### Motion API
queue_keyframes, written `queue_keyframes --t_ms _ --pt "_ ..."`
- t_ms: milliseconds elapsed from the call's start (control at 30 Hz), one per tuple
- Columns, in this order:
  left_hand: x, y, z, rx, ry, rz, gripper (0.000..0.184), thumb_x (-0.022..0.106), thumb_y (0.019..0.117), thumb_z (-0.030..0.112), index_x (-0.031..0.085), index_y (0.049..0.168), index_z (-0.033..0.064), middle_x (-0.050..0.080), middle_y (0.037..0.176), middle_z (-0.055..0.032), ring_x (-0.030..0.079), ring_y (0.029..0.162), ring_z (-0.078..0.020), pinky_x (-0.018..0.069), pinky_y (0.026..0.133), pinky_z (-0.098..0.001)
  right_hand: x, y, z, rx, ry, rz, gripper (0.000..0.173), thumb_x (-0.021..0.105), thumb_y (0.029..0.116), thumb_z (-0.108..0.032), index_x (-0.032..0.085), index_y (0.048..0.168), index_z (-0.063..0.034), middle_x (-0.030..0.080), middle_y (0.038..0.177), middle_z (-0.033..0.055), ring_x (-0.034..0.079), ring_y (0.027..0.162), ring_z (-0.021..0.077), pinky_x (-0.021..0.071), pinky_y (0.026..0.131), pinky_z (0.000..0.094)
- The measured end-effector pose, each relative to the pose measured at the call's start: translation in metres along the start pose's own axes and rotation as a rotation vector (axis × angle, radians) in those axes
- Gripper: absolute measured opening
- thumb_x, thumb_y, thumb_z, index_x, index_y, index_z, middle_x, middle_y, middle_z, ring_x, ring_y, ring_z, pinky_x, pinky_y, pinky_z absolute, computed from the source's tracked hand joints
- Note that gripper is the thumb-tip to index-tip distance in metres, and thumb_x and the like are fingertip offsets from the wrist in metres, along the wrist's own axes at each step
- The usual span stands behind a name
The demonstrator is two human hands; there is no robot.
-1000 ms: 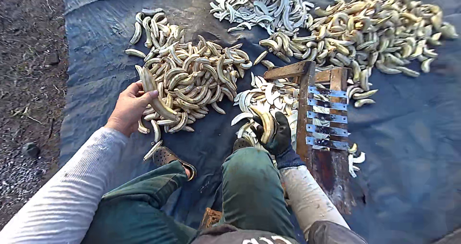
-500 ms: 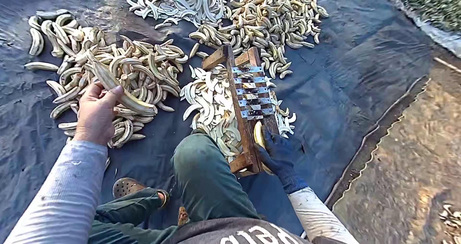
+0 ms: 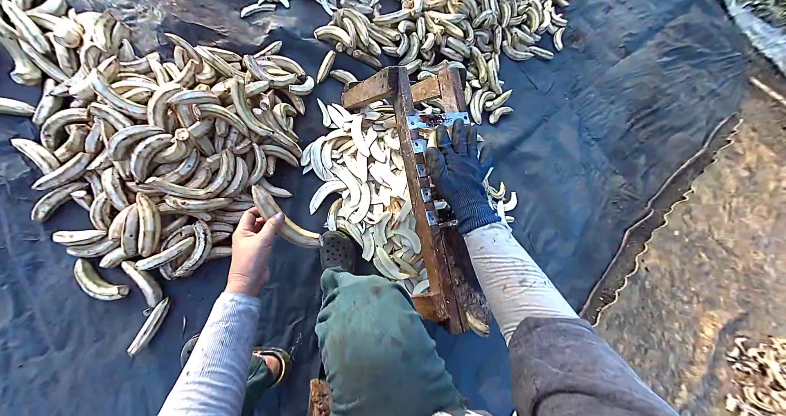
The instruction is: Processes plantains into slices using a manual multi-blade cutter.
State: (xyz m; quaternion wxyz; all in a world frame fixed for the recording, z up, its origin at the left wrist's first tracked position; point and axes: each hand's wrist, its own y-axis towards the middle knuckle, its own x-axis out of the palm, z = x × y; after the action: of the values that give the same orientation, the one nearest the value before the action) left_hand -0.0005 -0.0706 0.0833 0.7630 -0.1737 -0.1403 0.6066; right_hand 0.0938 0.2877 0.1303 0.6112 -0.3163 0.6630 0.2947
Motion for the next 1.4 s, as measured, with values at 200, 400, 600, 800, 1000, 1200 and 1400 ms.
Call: queue_keyframes --t_ms 200,400,600,800,1000,1200,1400 --pt "0.001 0.014 -0.010 -0.043 0.006 -0.010 0.027 0.065 0.0999 0.010 0.057 0.125 0.0059 0.065 0.101 -0.0036 0.063 0.088 -0.0083 0.0530 0.077 -0.0271 -0.002 0.104 -0.051 0.095 -0.009 -0.044 0.059 0.016 0.1102 -0.047 0.023 0.164 -0.0237 0.055 0.151 0.0128 0.041 0.147 0.0324 0.0085 0.122 0.0660" --pt "-0.002 0.026 -0.024 -0.094 0.009 -0.029 0.029 0.067 0.0988 0.010 0.057 0.126 0.0050 0.066 0.100 -0.0037 0.063 0.087 -0.0081 0.0517 0.077 -0.0270 -0.007 0.151 -0.063 0.099 0.069 -0.147 0.054 0.019 0.1125 -0.034 0.020 0.165 -0.0184 0.055 0.146 0.0231 0.054 0.134 0.0418 0.0404 0.109 0.0613" --pt "0.012 0.026 -0.016 -0.098 -0.048 -0.004 0.034 0.070 0.0974 0.011 0.054 0.126 0.0022 0.064 0.103 -0.0078 0.062 0.086 -0.0106 0.0527 0.077 -0.0284 -0.027 0.133 -0.078 -0.087 0.088 0.177 0.058 0.026 0.1068 -0.052 0.033 0.161 -0.0329 0.021 0.170 0.0110 0.017 0.157 0.0334 0.0026 0.121 0.0687" --pt "0.050 0.002 0.011 -0.123 -0.232 -0.094 0.038 0.062 0.1039 0.026 0.051 0.133 0.0036 0.065 0.109 -0.0115 0.064 0.084 -0.0140 0.0545 0.074 -0.0316 0.000 -0.033 -0.141 -0.872 0.172 -0.180 0.077 0.048 0.0957 -0.057 0.035 0.160 -0.0174 0.052 0.149 0.0192 0.055 0.126 0.0453 0.0339 0.108 0.0680" --pt "0.002 -0.001 -0.010 -0.085 0.025 -0.248 0.052 0.033 0.1120 0.042 0.056 0.139 0.0041 0.066 0.129 -0.0160 0.063 0.118 -0.0241 0.0492 0.100 -0.0454 0.003 -0.085 -0.083 -0.536 0.303 -0.064 0.073 0.044 0.0997 -0.051 0.029 0.162 -0.0180 0.062 0.133 0.0277 0.058 0.120 0.0494 0.0388 0.103 0.0690" --pt "-0.133 0.056 -0.087 -0.058 0.971 0.138 0.057 0.063 0.1004 0.033 0.052 0.145 0.0009 0.041 0.149 -0.0389 0.037 0.136 -0.0638 0.0355 0.099 -0.0824 -0.014 -0.169 0.038 -0.179 0.192 0.106 0.072 0.049 0.1006 -0.049 0.041 0.155 -0.0019 0.061 0.138 0.0265 0.060 0.124 0.0467 0.0430 0.105 0.0662" --pt "-0.146 0.065 -0.091 -0.118 1.220 0.153 0.049 0.063 0.1006 0.021 0.054 0.142 -0.0031 0.039 0.150 -0.0394 0.031 0.143 -0.0598 0.0325 0.104 -0.0782 0.004 -0.217 0.058 -0.139 0.092 0.150 0.066 0.042 0.1003 -0.047 0.054 0.146 0.0001 0.064 0.126 0.0310 0.063 0.112 0.0493 0.0472 0.095 0.0660"
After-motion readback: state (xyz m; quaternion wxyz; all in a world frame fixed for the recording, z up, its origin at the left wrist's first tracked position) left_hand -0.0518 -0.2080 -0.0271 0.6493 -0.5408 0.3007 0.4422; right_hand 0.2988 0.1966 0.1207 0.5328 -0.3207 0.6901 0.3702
